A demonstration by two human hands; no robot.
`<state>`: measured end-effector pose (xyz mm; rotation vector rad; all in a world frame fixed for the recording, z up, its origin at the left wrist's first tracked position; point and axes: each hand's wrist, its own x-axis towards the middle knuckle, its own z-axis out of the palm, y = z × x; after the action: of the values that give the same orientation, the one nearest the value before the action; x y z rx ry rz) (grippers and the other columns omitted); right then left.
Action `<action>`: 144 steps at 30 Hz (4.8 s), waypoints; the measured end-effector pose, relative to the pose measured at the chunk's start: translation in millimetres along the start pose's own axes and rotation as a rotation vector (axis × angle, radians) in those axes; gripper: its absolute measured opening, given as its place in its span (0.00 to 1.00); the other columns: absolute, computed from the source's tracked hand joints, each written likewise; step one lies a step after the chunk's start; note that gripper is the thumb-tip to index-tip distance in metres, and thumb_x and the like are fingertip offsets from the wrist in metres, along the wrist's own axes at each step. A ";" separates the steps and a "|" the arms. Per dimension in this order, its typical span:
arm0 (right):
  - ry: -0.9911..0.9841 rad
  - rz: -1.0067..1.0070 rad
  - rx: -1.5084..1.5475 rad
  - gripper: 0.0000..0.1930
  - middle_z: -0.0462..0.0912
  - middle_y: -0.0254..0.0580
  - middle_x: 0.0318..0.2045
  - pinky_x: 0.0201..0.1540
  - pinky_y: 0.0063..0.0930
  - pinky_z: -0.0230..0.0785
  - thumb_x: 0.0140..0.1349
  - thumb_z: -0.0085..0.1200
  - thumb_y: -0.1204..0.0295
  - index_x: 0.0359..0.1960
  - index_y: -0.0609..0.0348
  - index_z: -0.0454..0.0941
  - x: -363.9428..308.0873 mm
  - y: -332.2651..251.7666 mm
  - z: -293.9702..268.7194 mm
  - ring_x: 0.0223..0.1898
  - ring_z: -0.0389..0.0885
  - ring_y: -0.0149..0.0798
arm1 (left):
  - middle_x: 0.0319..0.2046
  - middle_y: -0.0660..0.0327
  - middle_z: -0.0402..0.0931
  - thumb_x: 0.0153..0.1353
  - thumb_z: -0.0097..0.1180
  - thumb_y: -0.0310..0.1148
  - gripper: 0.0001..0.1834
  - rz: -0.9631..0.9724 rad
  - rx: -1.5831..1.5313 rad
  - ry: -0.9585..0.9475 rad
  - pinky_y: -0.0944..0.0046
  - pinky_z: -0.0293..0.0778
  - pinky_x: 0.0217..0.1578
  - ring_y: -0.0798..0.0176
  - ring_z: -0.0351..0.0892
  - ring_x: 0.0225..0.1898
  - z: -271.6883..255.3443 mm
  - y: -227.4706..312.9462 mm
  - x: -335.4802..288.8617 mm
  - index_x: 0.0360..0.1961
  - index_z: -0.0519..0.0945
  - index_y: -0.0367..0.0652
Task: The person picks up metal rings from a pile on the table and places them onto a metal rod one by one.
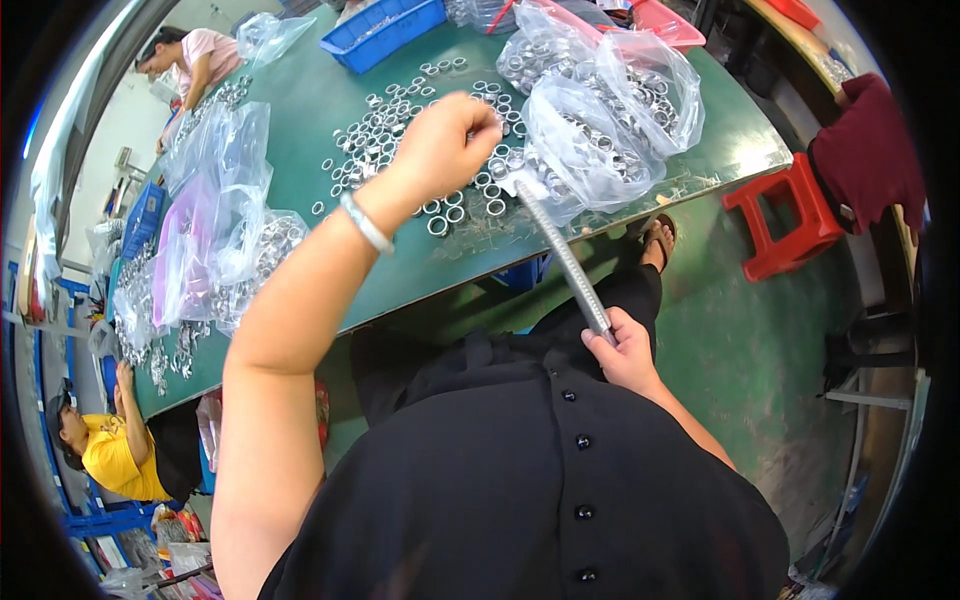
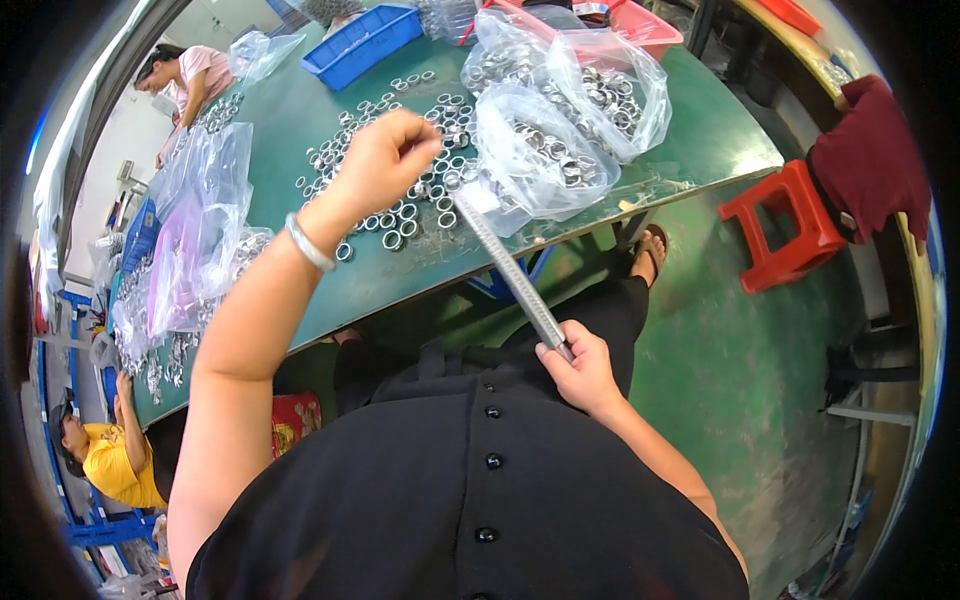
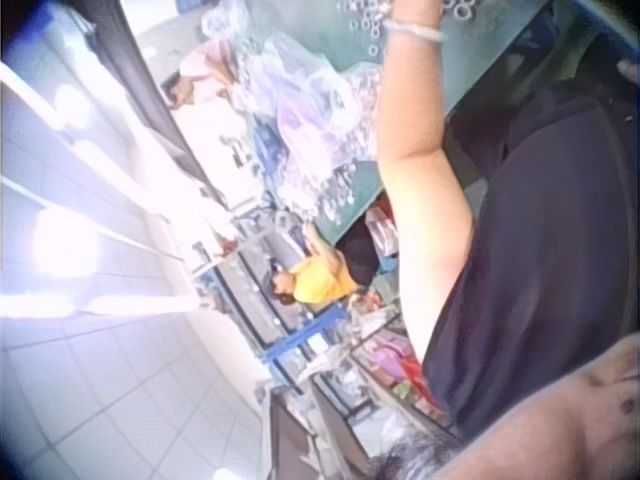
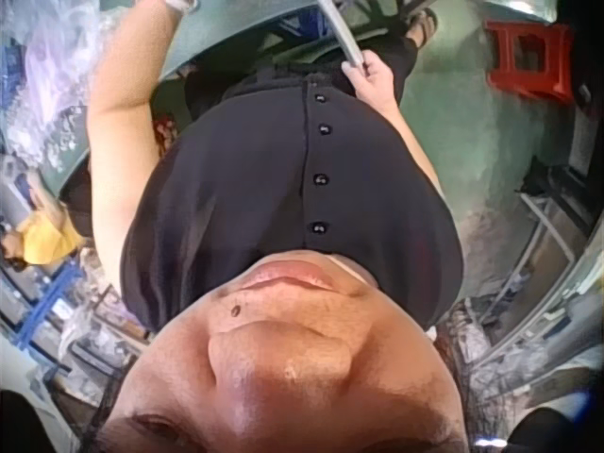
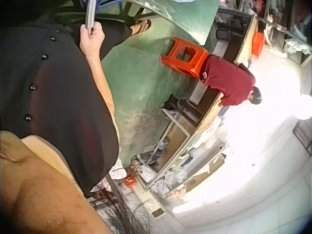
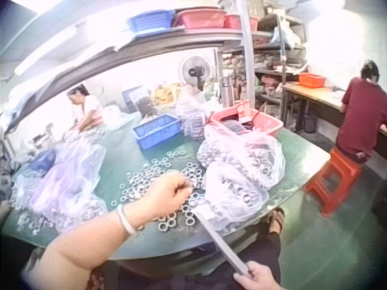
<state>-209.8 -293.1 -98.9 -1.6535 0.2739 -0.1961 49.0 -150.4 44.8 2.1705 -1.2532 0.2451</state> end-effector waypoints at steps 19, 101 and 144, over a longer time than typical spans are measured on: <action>-0.097 0.015 0.030 0.06 0.62 0.24 0.17 0.22 0.16 0.52 0.52 0.54 0.75 0.24 0.60 0.69 5.5 -5.5 11.5 0.20 0.56 0.19 | 0.34 0.62 0.74 0.57 0.52 0.26 0.09 -0.547 -1.353 0.038 0.73 0.71 0.33 0.71 0.73 0.33 11.4 -5.5 -88.4 0.40 0.71 0.40; -0.169 -0.057 -0.206 0.06 0.63 0.30 0.14 0.21 0.19 0.56 0.49 0.55 0.75 0.24 0.63 0.70 24.3 -32.7 25.7 0.18 0.60 0.22 | 0.27 0.64 0.73 0.62 0.48 0.31 0.06 -0.566 -1.505 0.169 0.77 0.56 0.21 0.78 0.59 0.19 -0.5 -20.3 -111.7 0.33 0.73 0.41; -0.218 -0.185 -0.313 0.07 0.70 0.39 0.16 0.21 0.23 0.60 0.49 0.56 0.75 0.25 0.62 0.71 31.2 -50.1 39.1 0.17 0.68 0.30 | 0.25 0.66 0.73 0.52 0.58 0.24 0.12 -0.676 -1.460 0.026 0.78 0.58 0.20 0.78 0.61 0.20 19.4 11.8 -140.0 0.40 0.76 0.35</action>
<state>-165.6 -260.6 -54.2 -1.9944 -0.0164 -0.1139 -38.3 -65.4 -27.7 1.1025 -0.2963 -0.7091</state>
